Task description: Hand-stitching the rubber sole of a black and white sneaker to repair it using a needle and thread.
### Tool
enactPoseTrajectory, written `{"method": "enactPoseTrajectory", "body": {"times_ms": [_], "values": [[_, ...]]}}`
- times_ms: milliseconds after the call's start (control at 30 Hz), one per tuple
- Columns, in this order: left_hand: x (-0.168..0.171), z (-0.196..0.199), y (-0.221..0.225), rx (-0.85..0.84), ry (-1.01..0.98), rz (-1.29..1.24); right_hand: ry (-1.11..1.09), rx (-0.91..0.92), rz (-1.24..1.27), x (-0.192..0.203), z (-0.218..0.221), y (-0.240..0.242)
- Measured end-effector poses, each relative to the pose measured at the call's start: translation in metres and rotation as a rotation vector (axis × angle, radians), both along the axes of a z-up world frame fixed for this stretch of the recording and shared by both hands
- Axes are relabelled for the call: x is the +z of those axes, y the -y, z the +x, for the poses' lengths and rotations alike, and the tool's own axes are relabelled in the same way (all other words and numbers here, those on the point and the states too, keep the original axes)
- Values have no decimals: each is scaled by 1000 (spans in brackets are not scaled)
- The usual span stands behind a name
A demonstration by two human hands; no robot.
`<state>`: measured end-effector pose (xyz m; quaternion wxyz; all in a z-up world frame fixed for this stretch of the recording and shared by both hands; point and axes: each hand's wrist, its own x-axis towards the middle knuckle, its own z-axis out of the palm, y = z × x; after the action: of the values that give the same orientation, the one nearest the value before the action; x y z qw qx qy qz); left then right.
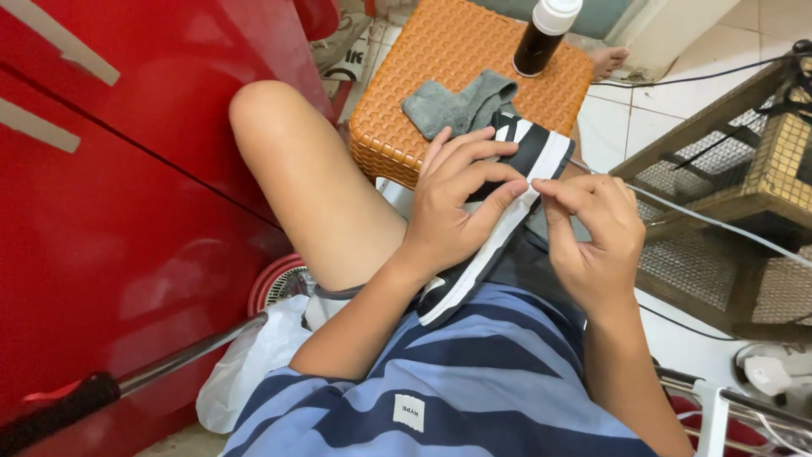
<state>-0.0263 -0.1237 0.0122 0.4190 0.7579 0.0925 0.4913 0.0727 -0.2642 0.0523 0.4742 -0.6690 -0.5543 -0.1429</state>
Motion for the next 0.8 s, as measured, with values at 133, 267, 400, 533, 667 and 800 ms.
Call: {"method": "enactPoseTrajectory", "body": {"times_ms": [133,267,400,533,667,800], "values": [[-4,1,0,5,-3,-11,-12,-11,22,-8,-9,-7],[-5,0,-2,20,18,-32,-68,-82,63,-18,-10,-10],[-9,0,-7,-6,66,-75,-122,-57,60,-22,-10,-12],[-13,-2,-12,-5,113,-109,-205,-28,69,-34,-12,-11],[-11,-17,-32,72,195,-125,-275,-14,37,-41,-12,-11],[-9,-48,-55,176,239,-158,-280,-3,26,-43,-14,-12]]}}
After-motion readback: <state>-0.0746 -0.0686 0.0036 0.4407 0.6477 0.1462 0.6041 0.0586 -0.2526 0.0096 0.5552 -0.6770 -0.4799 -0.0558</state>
